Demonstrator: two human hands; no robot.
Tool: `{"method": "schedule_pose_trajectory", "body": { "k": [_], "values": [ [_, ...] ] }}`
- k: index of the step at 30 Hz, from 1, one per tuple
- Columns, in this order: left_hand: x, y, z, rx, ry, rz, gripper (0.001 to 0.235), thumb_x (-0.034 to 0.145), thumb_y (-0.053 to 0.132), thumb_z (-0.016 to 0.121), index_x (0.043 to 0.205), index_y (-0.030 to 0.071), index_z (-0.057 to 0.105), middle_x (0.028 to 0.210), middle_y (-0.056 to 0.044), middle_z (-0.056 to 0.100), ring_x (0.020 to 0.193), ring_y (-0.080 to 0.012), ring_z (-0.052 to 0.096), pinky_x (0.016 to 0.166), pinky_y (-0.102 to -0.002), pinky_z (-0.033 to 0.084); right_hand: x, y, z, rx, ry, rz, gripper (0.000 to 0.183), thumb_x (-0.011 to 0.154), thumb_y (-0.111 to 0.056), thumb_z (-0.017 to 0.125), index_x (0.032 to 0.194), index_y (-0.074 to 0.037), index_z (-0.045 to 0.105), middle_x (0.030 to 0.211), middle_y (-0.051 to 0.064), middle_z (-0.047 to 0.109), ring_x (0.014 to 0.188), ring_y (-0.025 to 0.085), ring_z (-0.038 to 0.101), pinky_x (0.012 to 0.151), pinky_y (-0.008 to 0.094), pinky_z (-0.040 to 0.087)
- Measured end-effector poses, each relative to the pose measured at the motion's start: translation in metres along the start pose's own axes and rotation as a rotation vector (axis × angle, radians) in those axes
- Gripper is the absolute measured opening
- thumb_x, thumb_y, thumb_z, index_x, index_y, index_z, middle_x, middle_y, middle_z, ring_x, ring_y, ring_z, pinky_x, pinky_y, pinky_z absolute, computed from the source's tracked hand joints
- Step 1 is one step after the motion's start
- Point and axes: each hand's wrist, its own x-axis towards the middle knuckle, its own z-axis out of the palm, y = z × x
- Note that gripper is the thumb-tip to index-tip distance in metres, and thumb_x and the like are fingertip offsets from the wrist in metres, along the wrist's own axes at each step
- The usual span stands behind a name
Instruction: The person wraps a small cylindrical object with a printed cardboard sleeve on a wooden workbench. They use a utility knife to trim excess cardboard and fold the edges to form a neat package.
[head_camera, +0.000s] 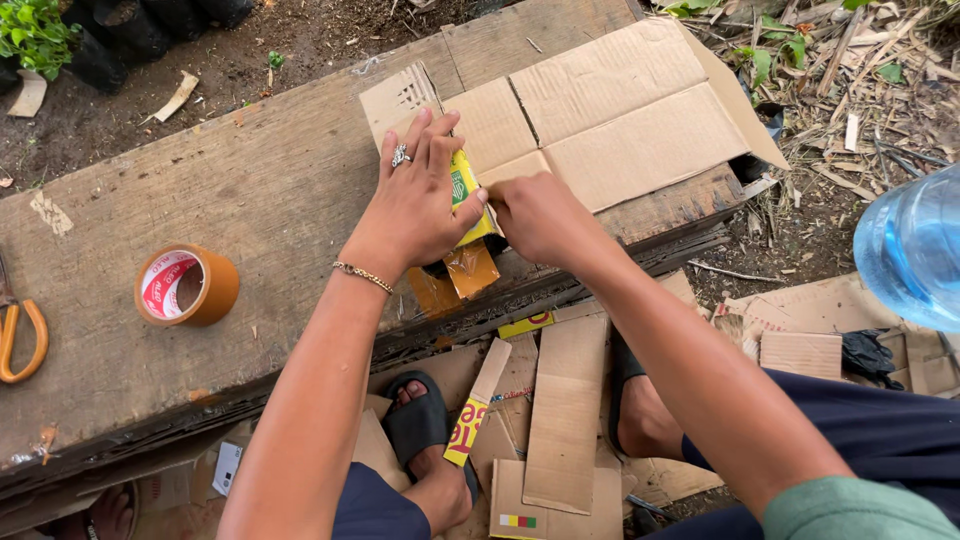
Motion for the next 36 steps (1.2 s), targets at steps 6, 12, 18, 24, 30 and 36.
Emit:
{"method": "schedule_pose_trajectory", "body": {
  "k": [6,12,18,24,30,36],
  "values": [
    [0.000,-0.002,0.000,0.007,0.034,0.005,0.064,0.096,0.048,0.057,0.138,0.005,0.037,0.163,-0.015,0.030,0.157,-0.0331,0.010,0.125,-0.059,0.006,-0.049,-0.021,-0.015,0.016,-0.073,0.067,0.032,0.089,-0.013,0.054,0.112,-0.011,0.076,0.087,0.024,0.071,0.082,0.045,0.067,0.078,0.054,0.053],
    [-0.001,-0.001,0.002,0.014,0.022,-0.002,0.064,0.097,0.049,0.056,0.138,0.004,0.037,0.163,-0.016,0.028,0.156,-0.0340,0.011,0.123,-0.060,0.006,-0.076,-0.024,-0.020,-0.018,-0.089,0.031,0.033,0.088,-0.013,0.054,0.112,-0.009,0.075,0.090,0.024,0.071,0.083,0.045,0.068,0.079,0.055,0.053],
    [0.000,-0.002,0.002,0.012,0.004,0.003,0.065,0.097,0.049,0.055,0.139,0.004,0.037,0.164,-0.016,0.028,0.158,-0.0337,0.010,0.124,-0.059,0.006,-0.091,-0.025,-0.044,-0.059,-0.101,0.110,0.033,0.090,-0.015,0.055,0.114,-0.012,0.076,0.086,0.024,0.071,0.079,0.044,0.068,0.078,0.053,0.054],
    [-0.003,-0.001,0.000,0.022,-0.008,-0.025,0.066,0.096,0.050,0.054,0.140,0.004,0.035,0.164,-0.014,0.027,0.157,-0.0332,0.011,0.125,-0.057,0.005,-0.049,-0.018,-0.033,0.134,0.312,0.191,0.030,0.098,-0.016,0.055,0.122,-0.006,0.071,0.082,0.026,0.069,0.075,0.043,0.069,0.069,0.052,0.054],
    [-0.003,0.001,-0.003,0.023,0.032,0.022,0.063,0.096,0.047,0.055,0.141,0.006,0.036,0.162,-0.015,0.030,0.157,-0.0344,0.014,0.124,-0.059,0.007,0.048,0.016,0.027,0.233,0.484,0.027,0.029,0.098,-0.015,0.057,0.122,-0.006,0.070,0.089,0.025,0.071,0.083,0.045,0.068,0.072,0.054,0.053],
    [0.000,-0.002,0.000,0.007,0.056,0.040,0.064,0.095,0.044,0.058,0.141,0.006,0.036,0.157,-0.016,0.034,0.156,-0.0366,0.019,0.123,-0.061,0.008,0.099,0.045,0.060,0.194,0.382,0.092,0.027,0.098,-0.020,0.057,0.120,-0.011,0.070,0.093,0.021,0.073,0.086,0.041,0.070,0.078,0.051,0.056]
  ]
}}
